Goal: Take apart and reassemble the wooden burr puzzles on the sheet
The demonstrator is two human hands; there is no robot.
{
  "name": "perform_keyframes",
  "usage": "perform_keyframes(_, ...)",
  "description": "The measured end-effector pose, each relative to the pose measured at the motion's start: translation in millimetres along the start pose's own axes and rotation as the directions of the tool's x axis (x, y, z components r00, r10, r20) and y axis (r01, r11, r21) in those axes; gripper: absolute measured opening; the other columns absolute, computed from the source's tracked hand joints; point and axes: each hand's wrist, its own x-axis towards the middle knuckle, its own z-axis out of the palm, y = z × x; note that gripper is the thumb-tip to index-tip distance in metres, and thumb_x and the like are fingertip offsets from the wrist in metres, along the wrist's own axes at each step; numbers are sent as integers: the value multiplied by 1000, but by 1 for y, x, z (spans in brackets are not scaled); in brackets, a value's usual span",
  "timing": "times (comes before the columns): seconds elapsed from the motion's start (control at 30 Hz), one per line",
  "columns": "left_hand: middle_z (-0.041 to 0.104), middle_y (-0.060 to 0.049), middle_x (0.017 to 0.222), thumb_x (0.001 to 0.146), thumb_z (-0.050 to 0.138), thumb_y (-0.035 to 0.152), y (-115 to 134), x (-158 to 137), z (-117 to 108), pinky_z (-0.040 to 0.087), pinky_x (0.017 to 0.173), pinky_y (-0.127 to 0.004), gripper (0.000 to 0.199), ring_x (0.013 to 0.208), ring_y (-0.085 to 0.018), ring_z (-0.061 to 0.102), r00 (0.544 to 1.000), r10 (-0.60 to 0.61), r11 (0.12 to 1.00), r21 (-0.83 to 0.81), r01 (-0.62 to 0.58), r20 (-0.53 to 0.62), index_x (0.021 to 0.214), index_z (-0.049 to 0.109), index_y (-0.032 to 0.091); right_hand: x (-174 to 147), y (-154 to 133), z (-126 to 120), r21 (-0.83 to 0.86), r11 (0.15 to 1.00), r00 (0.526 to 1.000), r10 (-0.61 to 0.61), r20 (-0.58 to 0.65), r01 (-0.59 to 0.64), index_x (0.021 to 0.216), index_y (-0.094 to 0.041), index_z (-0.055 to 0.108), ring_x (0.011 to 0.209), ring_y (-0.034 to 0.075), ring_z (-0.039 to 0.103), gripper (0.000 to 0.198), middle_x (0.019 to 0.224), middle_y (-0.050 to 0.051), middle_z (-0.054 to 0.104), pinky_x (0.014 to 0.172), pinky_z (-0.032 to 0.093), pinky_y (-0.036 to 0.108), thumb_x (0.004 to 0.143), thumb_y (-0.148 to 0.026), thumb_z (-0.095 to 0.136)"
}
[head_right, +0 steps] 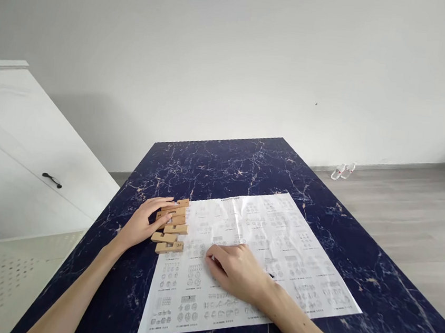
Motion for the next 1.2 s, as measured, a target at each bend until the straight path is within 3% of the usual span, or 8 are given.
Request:
perform_keyframes(0.67, 68, -8, 143, 110, 44, 47, 8, 1, 3, 46, 118, -53, 39, 136, -30, 60, 998, -60, 997, 45, 59, 28, 135, 67, 26, 1, -1, -2, -12, 1000, 1000, -6, 24, 6, 98, -20, 65, 61, 14, 63, 22, 79, 2, 74, 56, 36, 29, 109, -20, 46)
perform_keyframes(1.2, 56, -13, 142, 111, 44, 44, 0, 0, 15, 40, 121, -55, 39, 139, -33, 50, 998, -59, 995, 78, 60, -16, 142, 55, 24, 2, -2, -2, -15, 1000, 999, -27, 31, 28, 96, -19, 66, 55, 13, 54, 25, 73, 1, 69, 54, 32, 29, 110, -22, 44)
